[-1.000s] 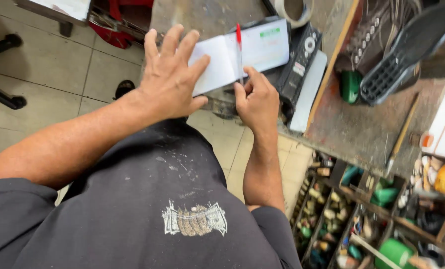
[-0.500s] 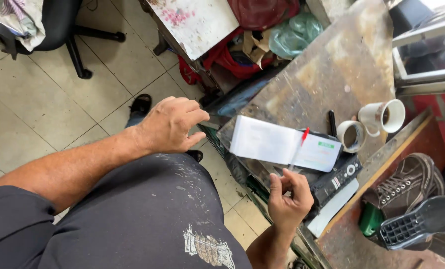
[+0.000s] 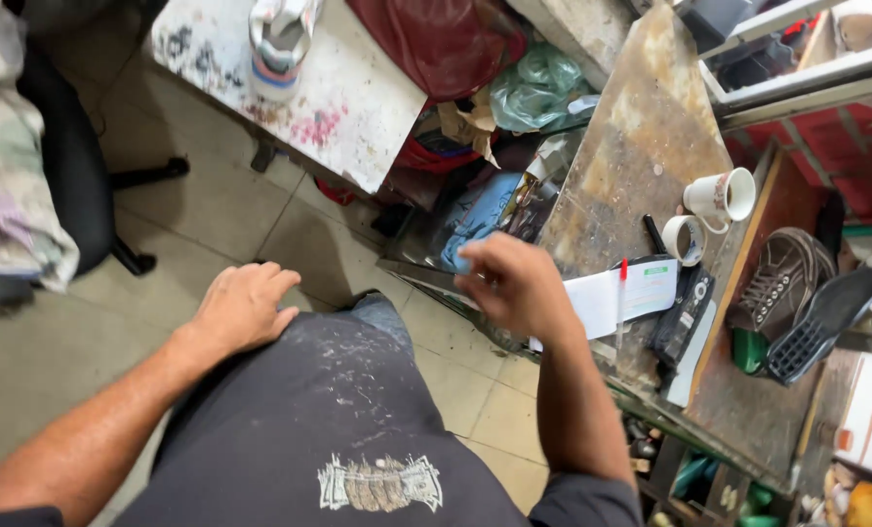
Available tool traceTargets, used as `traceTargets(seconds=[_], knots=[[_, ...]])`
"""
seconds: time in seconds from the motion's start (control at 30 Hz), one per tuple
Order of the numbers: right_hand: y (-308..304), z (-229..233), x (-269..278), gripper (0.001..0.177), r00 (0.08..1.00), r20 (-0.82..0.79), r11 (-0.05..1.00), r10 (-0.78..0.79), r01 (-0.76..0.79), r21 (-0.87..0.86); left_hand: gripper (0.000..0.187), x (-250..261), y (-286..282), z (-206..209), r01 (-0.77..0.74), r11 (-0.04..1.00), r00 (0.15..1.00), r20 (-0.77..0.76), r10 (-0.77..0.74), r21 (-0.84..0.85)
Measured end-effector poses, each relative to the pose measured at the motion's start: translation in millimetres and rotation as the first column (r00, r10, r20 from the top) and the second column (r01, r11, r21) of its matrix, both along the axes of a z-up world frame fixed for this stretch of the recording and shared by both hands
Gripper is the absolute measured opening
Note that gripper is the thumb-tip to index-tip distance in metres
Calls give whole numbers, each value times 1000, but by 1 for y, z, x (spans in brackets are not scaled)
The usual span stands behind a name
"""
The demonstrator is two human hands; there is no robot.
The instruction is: The person handles a white sneaker, then writes on a document with a red pen. Afterward, they tear a piece of tape and place it on a dark patterned fabric item, which they then fold and manipulate by hand.
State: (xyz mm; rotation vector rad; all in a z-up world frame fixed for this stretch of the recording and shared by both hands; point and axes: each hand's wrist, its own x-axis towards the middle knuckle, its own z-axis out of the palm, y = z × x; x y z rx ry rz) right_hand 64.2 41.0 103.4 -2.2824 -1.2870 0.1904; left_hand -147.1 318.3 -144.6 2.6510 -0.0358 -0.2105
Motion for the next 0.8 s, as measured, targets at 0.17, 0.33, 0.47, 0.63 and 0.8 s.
traceTargets(seconds=[0.17,0.33,0.47,0.63,0.8], knots=[[54,-42,116,43,990,-45,989,-132,135,63,61,15,58,-39,54,987,919,-394,9,150],[95,-59,260,60,911,-53,906,-408,398,-143,62,36,91,-1,-139,985,731,-660,172,103],[114,-118,387,74,740,-480,780,-472,604,164,59,24,103,1,-402,901,518,-771,370,163],[159,-137,499,50,269,-845,302,-462,944,135,61,77,110,46,-567,800,401,-782,477,197],[172,-183,587,37,49,-949,182,-311,983,-9,66,143,113,9,-660,751,622,-564,544,-4]])
